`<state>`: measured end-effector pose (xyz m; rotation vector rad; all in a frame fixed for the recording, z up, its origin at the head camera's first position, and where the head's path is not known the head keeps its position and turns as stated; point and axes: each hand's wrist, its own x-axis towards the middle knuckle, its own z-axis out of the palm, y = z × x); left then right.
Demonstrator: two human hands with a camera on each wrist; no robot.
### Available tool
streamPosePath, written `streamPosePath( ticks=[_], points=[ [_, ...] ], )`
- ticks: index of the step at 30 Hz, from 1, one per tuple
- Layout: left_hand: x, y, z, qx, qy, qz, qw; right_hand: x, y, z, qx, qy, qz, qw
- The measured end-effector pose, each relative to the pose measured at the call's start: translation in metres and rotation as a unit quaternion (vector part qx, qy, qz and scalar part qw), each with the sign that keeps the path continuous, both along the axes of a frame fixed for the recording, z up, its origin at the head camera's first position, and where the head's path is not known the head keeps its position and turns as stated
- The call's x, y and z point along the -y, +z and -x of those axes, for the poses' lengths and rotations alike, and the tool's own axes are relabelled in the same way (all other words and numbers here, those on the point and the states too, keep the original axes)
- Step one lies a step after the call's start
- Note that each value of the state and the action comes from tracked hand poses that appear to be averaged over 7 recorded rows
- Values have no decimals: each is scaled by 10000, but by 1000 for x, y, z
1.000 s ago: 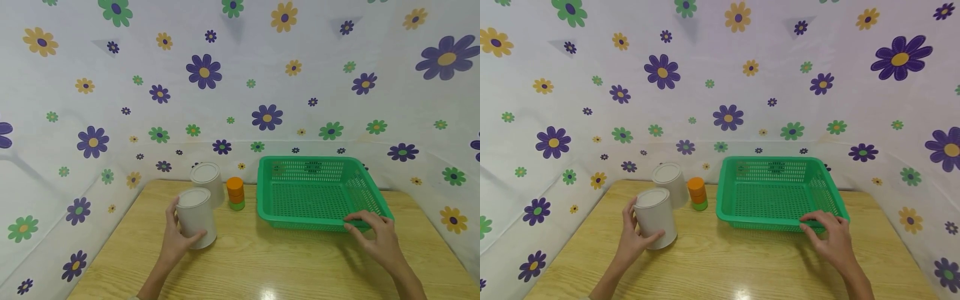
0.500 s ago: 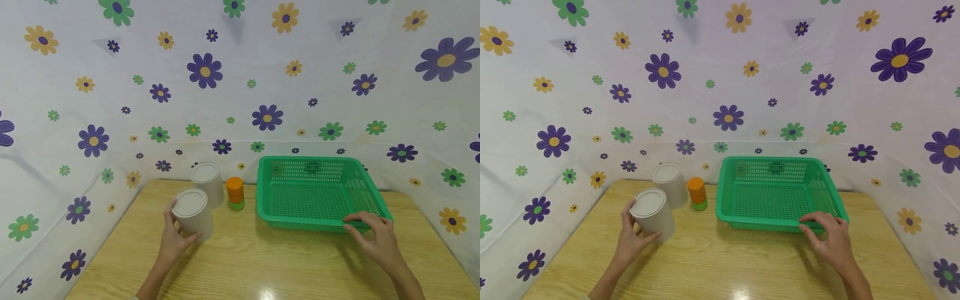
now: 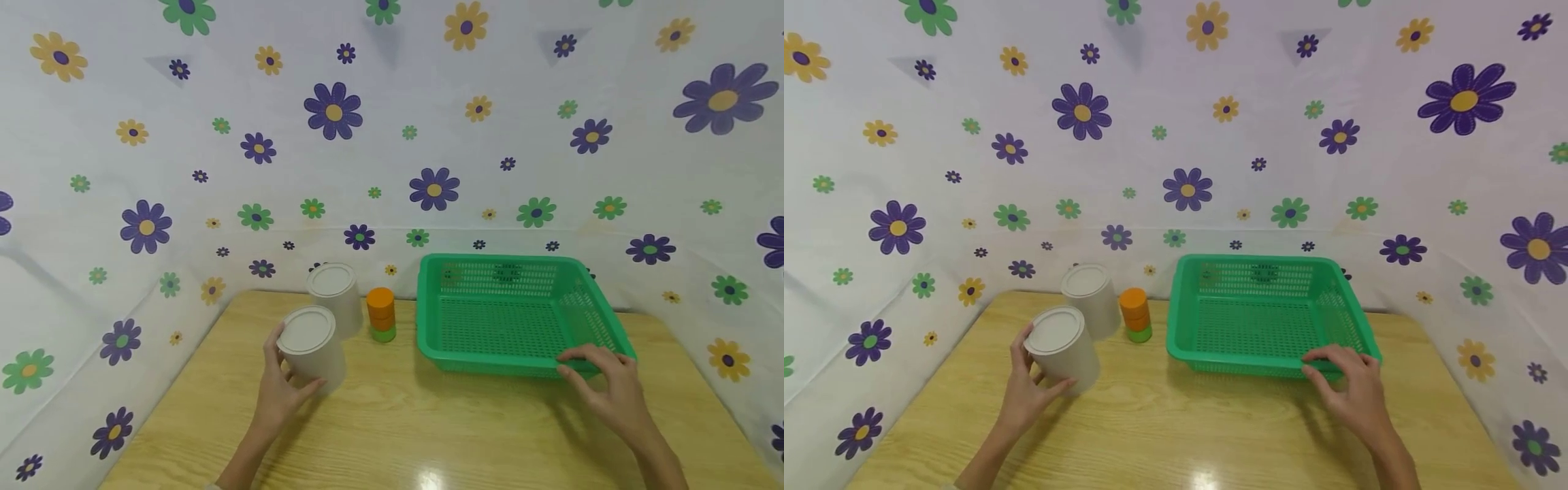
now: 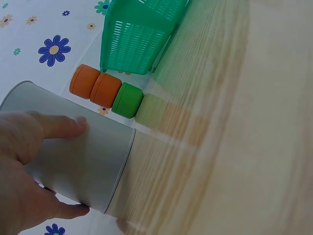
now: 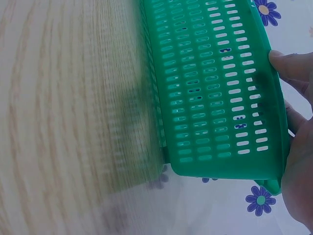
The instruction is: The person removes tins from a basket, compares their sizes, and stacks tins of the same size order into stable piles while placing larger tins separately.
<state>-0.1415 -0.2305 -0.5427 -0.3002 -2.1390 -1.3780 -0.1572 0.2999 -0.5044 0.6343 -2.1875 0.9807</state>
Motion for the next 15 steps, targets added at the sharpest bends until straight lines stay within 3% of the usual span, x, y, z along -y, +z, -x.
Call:
streamPosePath(
  ticks=[9, 15],
  points=[
    [1, 4, 1, -112, -30, 45, 9999, 0, 2, 5, -75, 25, -6, 10000],
    [4, 1, 2, 22, 17, 155, 9999, 0, 2, 4, -117, -18, -79, 9999]
  ],
)
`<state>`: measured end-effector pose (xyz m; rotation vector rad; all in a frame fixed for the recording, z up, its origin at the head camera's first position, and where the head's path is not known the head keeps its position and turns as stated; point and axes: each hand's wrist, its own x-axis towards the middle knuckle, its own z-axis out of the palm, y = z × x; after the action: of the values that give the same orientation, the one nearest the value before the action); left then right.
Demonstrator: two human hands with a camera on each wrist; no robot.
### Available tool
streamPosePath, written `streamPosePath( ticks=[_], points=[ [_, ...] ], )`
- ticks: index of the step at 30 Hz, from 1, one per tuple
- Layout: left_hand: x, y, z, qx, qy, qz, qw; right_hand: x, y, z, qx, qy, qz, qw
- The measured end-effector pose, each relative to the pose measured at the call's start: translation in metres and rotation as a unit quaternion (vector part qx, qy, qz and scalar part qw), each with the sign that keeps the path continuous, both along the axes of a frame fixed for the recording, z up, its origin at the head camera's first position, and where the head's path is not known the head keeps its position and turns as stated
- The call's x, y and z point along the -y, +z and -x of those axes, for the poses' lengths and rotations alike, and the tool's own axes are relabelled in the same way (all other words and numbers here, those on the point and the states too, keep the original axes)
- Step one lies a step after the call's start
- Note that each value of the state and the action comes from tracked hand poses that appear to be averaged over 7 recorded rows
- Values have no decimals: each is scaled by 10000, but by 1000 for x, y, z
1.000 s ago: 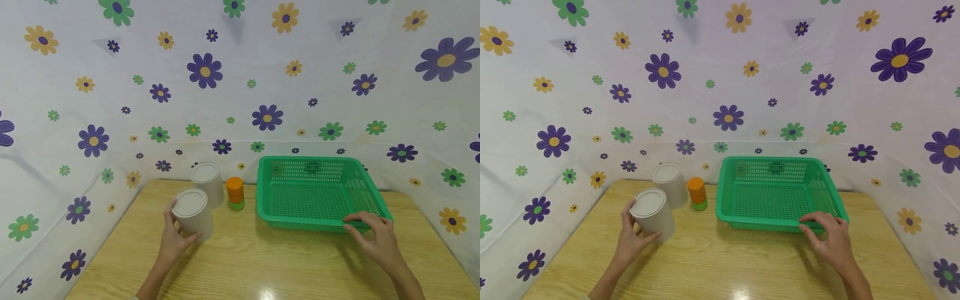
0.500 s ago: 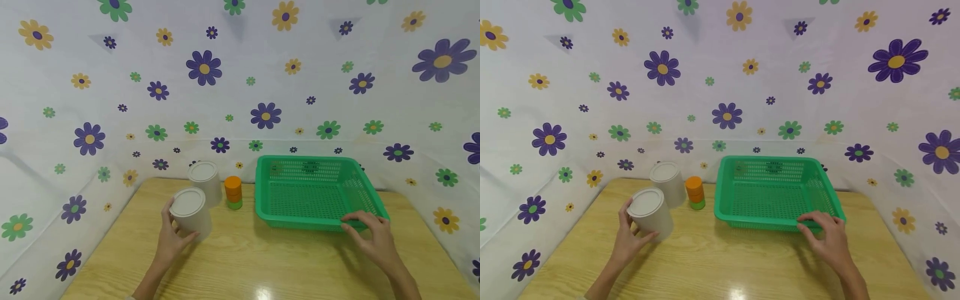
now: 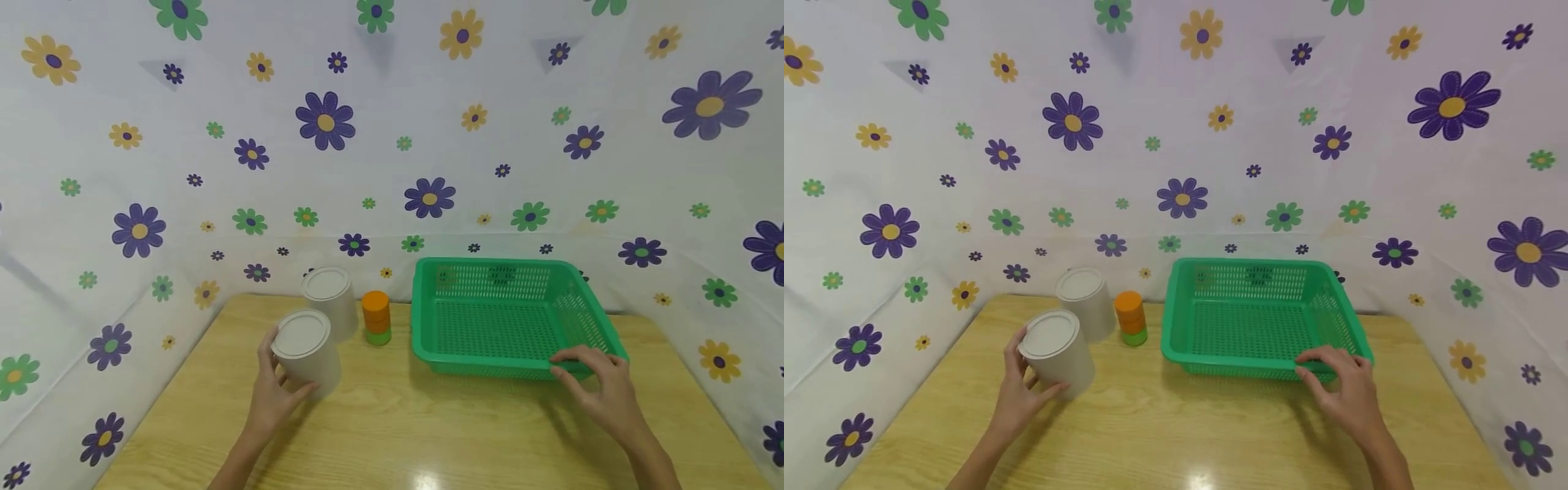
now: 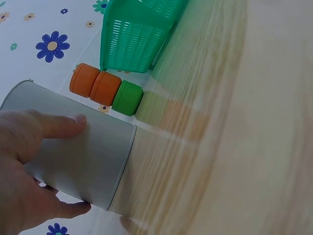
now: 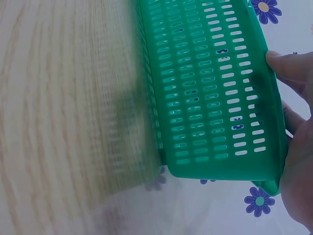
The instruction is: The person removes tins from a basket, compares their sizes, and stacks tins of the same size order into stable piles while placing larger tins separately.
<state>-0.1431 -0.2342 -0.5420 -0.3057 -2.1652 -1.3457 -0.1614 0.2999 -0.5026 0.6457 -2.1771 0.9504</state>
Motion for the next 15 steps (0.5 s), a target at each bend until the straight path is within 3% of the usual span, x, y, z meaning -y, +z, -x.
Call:
streamPosePath(
  ticks=[8, 15],
  points=[
    [23, 4, -6, 176, -294, 352, 9988, 2, 6, -3, 201, 69, -260, 9994],
    [62, 22, -3, 137, -398, 1051, 9936, -10, 33, 3, 1350, -162, -827, 9873]
  ],
)
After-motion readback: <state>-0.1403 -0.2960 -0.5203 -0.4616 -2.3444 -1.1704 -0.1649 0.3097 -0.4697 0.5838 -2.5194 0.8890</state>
